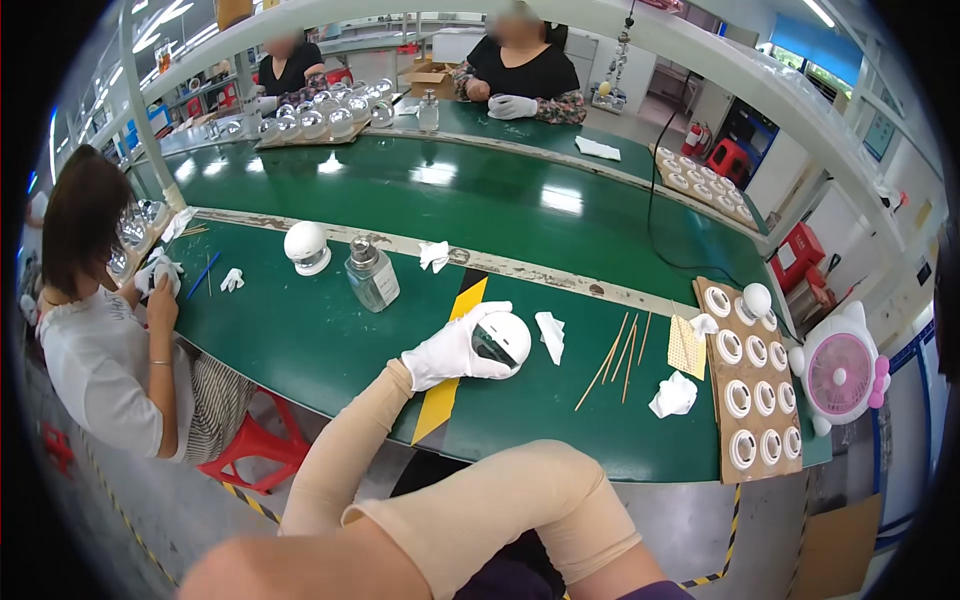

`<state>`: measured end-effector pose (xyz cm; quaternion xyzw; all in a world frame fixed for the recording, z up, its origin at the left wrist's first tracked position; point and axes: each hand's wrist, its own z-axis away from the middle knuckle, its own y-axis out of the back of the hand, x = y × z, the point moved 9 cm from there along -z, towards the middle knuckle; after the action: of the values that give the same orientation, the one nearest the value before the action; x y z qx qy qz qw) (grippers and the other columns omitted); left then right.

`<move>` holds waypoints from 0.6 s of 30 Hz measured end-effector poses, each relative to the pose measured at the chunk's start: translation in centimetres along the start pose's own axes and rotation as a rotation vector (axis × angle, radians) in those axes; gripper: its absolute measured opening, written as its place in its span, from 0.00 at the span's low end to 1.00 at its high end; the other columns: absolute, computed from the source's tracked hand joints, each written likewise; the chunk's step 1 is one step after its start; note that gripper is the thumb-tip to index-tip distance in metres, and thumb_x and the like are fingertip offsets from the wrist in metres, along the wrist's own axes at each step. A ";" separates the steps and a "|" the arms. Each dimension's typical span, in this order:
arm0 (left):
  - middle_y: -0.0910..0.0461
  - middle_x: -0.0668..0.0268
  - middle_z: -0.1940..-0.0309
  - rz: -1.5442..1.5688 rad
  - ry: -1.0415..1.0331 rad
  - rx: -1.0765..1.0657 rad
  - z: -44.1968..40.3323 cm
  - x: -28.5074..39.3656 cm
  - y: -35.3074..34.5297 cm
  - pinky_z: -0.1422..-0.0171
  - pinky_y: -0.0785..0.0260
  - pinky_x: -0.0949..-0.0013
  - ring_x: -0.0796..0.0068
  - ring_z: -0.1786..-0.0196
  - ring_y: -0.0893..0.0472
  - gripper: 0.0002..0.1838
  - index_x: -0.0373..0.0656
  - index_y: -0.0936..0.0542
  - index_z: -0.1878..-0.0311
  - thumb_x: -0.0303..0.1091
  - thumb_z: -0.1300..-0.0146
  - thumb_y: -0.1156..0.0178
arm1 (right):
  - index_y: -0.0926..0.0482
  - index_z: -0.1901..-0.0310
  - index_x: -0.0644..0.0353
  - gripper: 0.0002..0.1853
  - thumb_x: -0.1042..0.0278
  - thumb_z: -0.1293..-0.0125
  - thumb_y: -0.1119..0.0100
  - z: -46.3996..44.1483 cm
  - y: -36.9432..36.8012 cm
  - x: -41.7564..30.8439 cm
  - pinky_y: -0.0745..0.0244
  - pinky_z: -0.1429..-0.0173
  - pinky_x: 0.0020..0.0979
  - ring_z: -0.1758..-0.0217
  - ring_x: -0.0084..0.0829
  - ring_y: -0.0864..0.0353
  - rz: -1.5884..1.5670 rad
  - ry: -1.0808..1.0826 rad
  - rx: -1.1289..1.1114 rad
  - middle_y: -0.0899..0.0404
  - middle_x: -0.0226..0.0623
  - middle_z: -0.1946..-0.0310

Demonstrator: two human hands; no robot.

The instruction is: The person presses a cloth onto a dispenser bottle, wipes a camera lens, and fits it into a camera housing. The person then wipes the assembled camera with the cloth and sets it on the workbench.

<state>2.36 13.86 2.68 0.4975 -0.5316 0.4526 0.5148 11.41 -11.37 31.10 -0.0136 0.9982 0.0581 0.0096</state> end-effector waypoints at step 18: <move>0.23 0.60 0.46 -0.016 0.022 0.025 0.4 0.2 0.2 0.35 0.31 0.69 0.73 0.43 0.24 0.49 0.45 0.38 0.28 0.28 0.54 0.22 | 0.20 0.57 0.70 0.10 0.74 0.30 0.49 0.1 8.0 1.7 0.25 0.63 0.29 0.64 0.33 0.18 -0.619 -0.466 0.254 0.17 0.43 0.62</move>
<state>2.17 13.50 2.90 0.5031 -0.5163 0.4607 0.5178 9.48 -3.41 31.92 -0.2988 0.9171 -0.0697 0.2544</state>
